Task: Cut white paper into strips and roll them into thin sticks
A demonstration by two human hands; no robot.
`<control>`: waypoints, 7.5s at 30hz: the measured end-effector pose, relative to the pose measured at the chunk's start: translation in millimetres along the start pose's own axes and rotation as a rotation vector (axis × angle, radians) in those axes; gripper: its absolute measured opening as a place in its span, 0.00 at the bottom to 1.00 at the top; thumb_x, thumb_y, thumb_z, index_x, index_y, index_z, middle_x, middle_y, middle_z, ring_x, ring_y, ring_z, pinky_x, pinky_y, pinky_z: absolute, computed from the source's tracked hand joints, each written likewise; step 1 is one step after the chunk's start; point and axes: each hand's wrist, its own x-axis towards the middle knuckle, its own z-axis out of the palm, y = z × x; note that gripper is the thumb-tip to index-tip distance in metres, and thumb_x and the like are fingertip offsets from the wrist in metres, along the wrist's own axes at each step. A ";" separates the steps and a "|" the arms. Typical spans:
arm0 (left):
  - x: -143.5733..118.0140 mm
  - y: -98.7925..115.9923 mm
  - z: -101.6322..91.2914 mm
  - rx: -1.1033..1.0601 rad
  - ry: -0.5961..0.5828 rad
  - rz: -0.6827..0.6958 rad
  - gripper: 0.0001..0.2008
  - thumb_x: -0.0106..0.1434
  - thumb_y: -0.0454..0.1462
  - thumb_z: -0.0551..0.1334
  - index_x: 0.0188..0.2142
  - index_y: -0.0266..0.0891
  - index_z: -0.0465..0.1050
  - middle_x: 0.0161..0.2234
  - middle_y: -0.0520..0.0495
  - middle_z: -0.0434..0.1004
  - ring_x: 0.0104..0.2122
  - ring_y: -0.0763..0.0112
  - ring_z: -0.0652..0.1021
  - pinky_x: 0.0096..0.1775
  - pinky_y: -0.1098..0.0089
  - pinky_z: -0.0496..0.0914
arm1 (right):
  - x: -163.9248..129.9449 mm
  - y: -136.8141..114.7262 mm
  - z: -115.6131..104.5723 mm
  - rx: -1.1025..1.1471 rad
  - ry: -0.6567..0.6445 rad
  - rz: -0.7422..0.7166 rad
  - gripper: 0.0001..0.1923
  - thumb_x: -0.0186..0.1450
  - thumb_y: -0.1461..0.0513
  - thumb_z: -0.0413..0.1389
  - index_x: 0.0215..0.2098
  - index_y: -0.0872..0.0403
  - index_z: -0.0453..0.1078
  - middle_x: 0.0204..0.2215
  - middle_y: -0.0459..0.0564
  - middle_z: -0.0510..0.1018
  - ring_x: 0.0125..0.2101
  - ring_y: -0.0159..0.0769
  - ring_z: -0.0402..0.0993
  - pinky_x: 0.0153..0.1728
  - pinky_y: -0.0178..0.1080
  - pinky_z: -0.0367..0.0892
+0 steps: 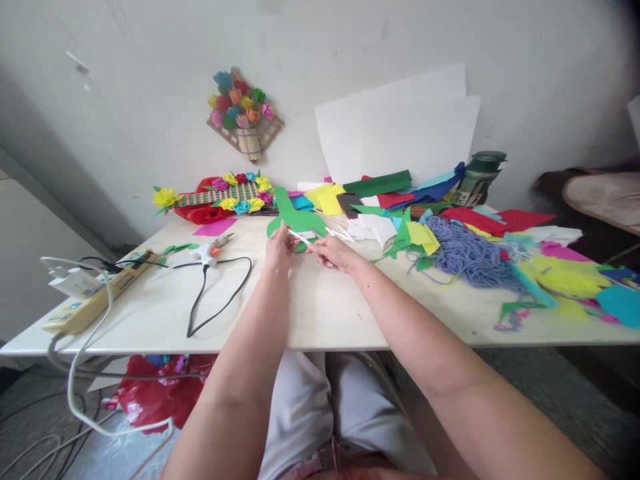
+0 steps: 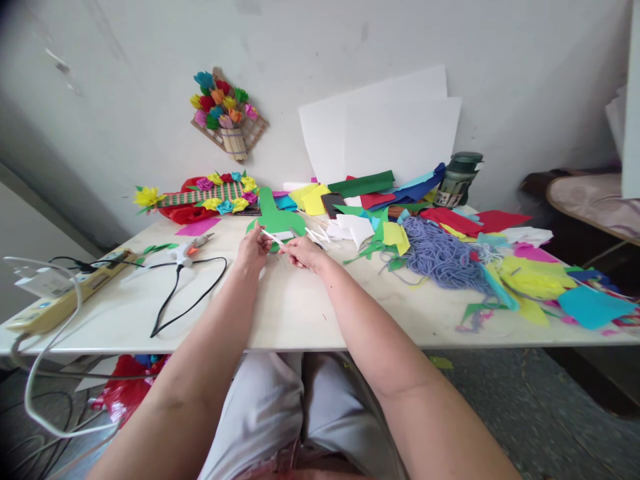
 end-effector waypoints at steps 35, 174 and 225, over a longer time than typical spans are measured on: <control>-6.5 -3.0 4.3 0.110 -0.150 -0.133 0.08 0.57 0.38 0.62 0.33 0.34 0.69 0.25 0.43 0.78 0.23 0.71 0.78 0.26 0.73 0.70 | 2.0 -3.0 -61.8 -1.245 0.656 0.230 0.16 0.62 0.57 0.52 0.45 0.52 0.74 0.45 0.58 0.77 0.46 0.43 0.73 0.41 0.40 0.66; -4.6 -5.0 27.4 0.104 -0.253 -0.076 0.24 0.51 0.52 0.65 0.19 0.39 0.56 0.12 0.61 0.47 0.12 0.84 0.53 0.15 0.77 0.55 | 6.9 -32.2 -112.8 -1.439 0.428 0.021 0.25 0.54 0.69 0.54 0.49 0.46 0.74 0.48 0.50 0.76 0.52 0.48 0.66 0.51 0.46 0.58; -4.8 -27.6 50.0 0.164 -0.253 -0.022 0.22 0.52 0.53 0.63 0.21 0.37 0.63 0.15 0.53 0.65 0.14 0.79 0.65 0.17 0.74 0.58 | 67.3 -22.7 -129.2 -1.537 0.374 0.288 0.16 0.55 0.68 0.58 0.43 0.57 0.74 0.43 0.62 0.77 0.49 0.48 0.70 0.50 0.47 0.58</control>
